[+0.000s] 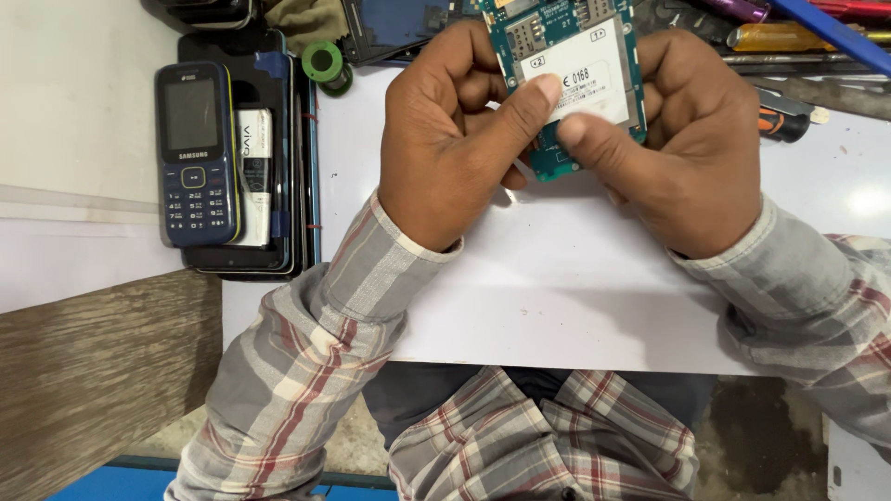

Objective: The person disassembles a smartphone at a repair bench, separating the display from the frame and lifting out the internal board. They wipe the display with a cloth, handle the frame and midplate, and work the board free of connectors by hand.

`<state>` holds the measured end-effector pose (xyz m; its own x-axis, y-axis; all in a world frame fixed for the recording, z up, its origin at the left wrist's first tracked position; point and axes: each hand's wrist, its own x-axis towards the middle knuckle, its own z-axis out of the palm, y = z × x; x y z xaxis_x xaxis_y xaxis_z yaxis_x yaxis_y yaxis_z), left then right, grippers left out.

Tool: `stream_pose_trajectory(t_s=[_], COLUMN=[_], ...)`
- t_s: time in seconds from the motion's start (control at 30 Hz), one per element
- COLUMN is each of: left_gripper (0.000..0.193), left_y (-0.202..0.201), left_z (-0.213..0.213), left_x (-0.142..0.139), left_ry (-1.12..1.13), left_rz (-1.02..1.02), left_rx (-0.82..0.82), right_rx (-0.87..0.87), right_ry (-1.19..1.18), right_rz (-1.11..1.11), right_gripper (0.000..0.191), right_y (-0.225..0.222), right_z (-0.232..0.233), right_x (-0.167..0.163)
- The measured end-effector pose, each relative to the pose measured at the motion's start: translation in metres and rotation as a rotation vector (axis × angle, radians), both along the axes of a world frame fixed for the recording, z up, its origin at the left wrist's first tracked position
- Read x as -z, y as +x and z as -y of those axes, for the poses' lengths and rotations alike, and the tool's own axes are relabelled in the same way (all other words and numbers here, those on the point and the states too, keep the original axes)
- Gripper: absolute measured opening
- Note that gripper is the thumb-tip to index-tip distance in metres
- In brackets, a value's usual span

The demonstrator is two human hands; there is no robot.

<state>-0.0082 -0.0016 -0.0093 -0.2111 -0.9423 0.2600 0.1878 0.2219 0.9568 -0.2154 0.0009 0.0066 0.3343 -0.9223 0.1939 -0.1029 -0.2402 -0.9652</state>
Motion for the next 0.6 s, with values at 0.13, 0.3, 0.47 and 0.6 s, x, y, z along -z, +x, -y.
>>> stream_pose_trajectory(t_s=[0.13,0.3,0.47,0.6], left_gripper=[0.014,0.015,0.015,0.014], left_y=[0.000,0.000,0.001,0.002], left_z=[0.000,-0.001,-0.003,-0.004], left_x=[-0.001,-0.003,-0.006,-0.008], left_ry=[0.014,0.007,-0.009,0.005], left_rz=[0.031,0.001,-0.030,-0.086], left_rx=[-0.016,0.016,0.055,0.091], right_rx=[0.069,0.105,0.174,0.147], right_ry=[0.053,0.080,0.087,0.122], right_rz=[0.014,0.109,0.294,0.337], right_gripper=[0.024,0.046,0.038,0.008], right_y=[0.002,-0.007,-0.018,-0.024], right_z=[-0.001,0.000,0.008,0.009], right_x=[-0.001,0.006,0.025,0.032])
